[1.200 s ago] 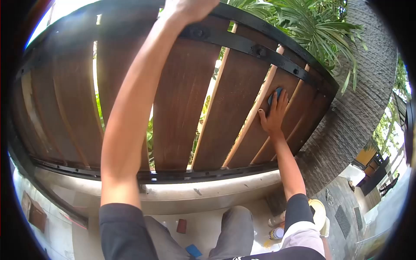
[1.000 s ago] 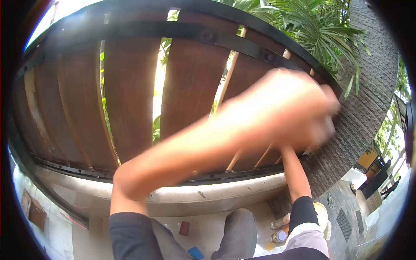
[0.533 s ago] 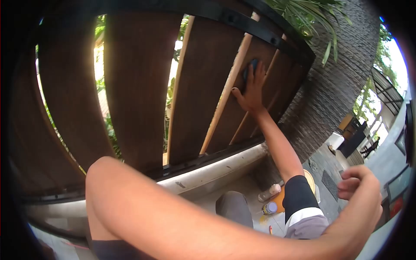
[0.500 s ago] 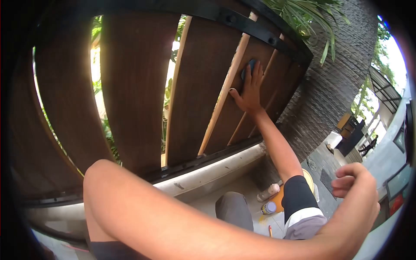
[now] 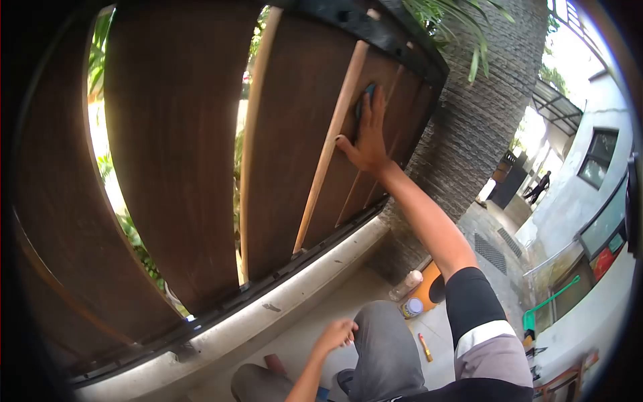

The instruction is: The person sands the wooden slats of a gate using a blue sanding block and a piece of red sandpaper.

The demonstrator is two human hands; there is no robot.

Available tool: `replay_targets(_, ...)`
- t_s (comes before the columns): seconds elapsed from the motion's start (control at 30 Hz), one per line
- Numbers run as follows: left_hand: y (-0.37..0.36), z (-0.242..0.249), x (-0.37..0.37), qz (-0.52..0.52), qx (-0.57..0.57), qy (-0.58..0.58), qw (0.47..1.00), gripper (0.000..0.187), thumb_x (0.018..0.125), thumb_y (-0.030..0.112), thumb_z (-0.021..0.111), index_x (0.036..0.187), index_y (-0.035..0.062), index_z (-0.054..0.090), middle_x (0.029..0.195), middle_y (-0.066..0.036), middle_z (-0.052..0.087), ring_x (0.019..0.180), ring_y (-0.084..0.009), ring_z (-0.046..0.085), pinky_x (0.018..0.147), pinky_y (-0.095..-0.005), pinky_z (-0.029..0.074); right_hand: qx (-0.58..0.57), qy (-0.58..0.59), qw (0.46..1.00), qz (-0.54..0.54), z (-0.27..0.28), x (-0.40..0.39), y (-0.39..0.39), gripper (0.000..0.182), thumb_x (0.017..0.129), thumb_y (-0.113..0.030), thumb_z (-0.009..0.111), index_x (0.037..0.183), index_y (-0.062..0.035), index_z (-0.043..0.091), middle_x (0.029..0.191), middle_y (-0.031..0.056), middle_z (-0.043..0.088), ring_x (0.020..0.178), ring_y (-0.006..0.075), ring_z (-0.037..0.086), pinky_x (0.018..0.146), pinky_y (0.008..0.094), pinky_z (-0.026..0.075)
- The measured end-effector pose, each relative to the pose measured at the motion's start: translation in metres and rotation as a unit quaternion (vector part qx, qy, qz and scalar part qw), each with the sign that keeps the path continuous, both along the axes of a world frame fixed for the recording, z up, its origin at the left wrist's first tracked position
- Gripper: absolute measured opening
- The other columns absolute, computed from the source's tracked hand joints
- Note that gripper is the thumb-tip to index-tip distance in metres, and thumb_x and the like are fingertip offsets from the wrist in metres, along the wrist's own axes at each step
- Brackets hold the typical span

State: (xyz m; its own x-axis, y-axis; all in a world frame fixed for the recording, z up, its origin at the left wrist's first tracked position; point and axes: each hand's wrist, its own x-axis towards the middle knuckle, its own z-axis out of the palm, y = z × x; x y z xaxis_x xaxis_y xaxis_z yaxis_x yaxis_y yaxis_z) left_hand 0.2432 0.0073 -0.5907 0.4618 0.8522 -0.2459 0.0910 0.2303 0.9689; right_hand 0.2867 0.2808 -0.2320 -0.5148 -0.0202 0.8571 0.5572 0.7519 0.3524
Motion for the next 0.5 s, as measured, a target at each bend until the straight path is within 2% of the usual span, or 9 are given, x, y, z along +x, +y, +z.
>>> replay_targets(0.07,0.0,-0.1,0.055,-0.033,-0.03,0.104,0.994,0.028,0.087,0.02,0.055,0.112,0.0116,0.064,0.086,-0.009,0.071,0.07,-0.0182,0.069,0.067,-0.0339,0.054,-0.01,-0.009,1.0,0.013,0.0,0.003,0.002,0.108,0.085,-0.059,0.063,0.156,-0.004,0.003,0.158,0.0349,-0.006,0.145,0.0562,0.0,0.115,0.0639,0.01)
replay_targets(0.1,-0.002,-0.104,0.062,-0.042,-0.018,0.152,0.987,0.033,0.083,0.02,0.057,0.115,0.0133,0.063,0.092,-0.01,0.072,0.071,-0.021,0.07,0.07,-0.0367,0.054,-0.016,-0.019,1.0,0.014,-0.001,0.001,0.003,0.108,0.085,-0.059,0.063,0.156,-0.004,0.003,0.158,0.0349,-0.006,0.145,0.0562,0.0,0.115,0.0639,0.01)
replay_targets(0.13,0.002,-0.106,0.068,-0.085,0.002,0.214,0.973,0.041,0.081,0.025,0.062,0.121,0.0161,0.061,0.108,-0.012,0.071,0.082,-0.0275,0.072,0.082,-0.042,0.054,-0.01,-0.019,1.0,0.011,-0.001,0.001,0.004,0.109,0.086,-0.06,0.063,0.156,-0.0041,0.002,0.157,0.0349,-0.006,0.145,0.0559,-0.001,0.115,0.0637,0.009)
replay_targets(0.17,0.002,-0.108,0.076,-0.089,0.001,0.21,0.974,0.041,0.081,0.025,0.062,0.121,0.0161,0.061,0.108,-0.012,0.071,0.082,-0.0275,0.072,0.082,-0.042,0.054,-0.005,-0.017,1.0,0.007,-0.001,0.003,0.005,0.109,0.086,-0.06,0.063,0.156,-0.0043,0.001,0.157,0.0349,-0.007,0.145,0.0555,-0.001,0.115,0.0635,0.008)
replay_targets(0.23,-0.001,-0.099,0.096,-0.15,0.061,0.243,0.956,0.045,0.082,0.026,0.06,0.126,0.0159,0.058,0.12,-0.014,0.068,0.099,-0.0311,0.07,0.091,-0.0439,0.052,-0.001,-0.022,1.0,-0.01,-0.002,0.003,0.003,0.11,0.086,-0.062,0.061,0.156,-0.0045,-0.001,0.157,0.0348,-0.008,0.145,0.0551,-0.001,0.115,0.0636,0.007)
replay_targets(0.27,-0.003,-0.091,0.105,-0.195,0.072,0.245,0.947,0.051,0.084,0.029,0.059,0.132,0.0126,0.053,0.125,-0.016,0.065,0.117,-0.0332,0.062,0.098,-0.0454,0.049,-0.005,-0.017,1.0,-0.007,-0.001,0.002,0.003,0.11,0.086,-0.062,0.061,0.156,-0.0045,-0.001,0.157,0.0348,-0.008,0.145,0.0554,-0.001,0.115,0.0639,0.007)
replay_targets(0.3,-0.01,-0.082,0.119,-0.168,0.078,0.29,0.939,0.053,0.085,0.028,0.057,0.134,0.0085,0.05,0.128,-0.017,0.063,0.12,-0.0353,0.06,0.099,-0.0464,0.048,-0.01,-0.011,1.0,-0.004,-0.002,0.001,0.004,0.11,0.086,-0.063,0.061,0.156,-0.0045,-0.001,0.157,0.0349,-0.008,0.145,0.0557,-0.001,0.115,0.0642,0.008)
replay_targets(0.37,-0.017,-0.074,0.124,-0.182,0.077,0.281,0.939,0.059,0.084,0.027,0.059,0.138,0.0055,0.046,0.128,-0.019,0.063,0.121,-0.038,0.058,0.099,-0.0479,0.048,-0.01,-0.007,1.0,-0.015,-0.003,0.002,0.005,0.111,0.085,-0.063,0.061,0.156,-0.0042,-0.001,0.157,0.0351,-0.008,0.144,0.0567,-0.001,0.115,0.0648,0.007)
replay_targets(0.5,-0.018,-0.057,0.119,-0.219,0.103,0.299,0.923,0.059,0.083,0.026,0.062,0.139,0.0098,0.048,0.127,-0.02,0.063,0.119,-0.0377,0.06,0.098,-0.0485,0.048,-0.012,-0.007,1.0,-0.002,-0.003,0.001,0.003,0.112,0.084,-0.064,0.062,0.156,-0.0034,0.0,0.156,0.0363,-0.008,0.144,0.0577,-0.002,0.115,0.0656,0.007)
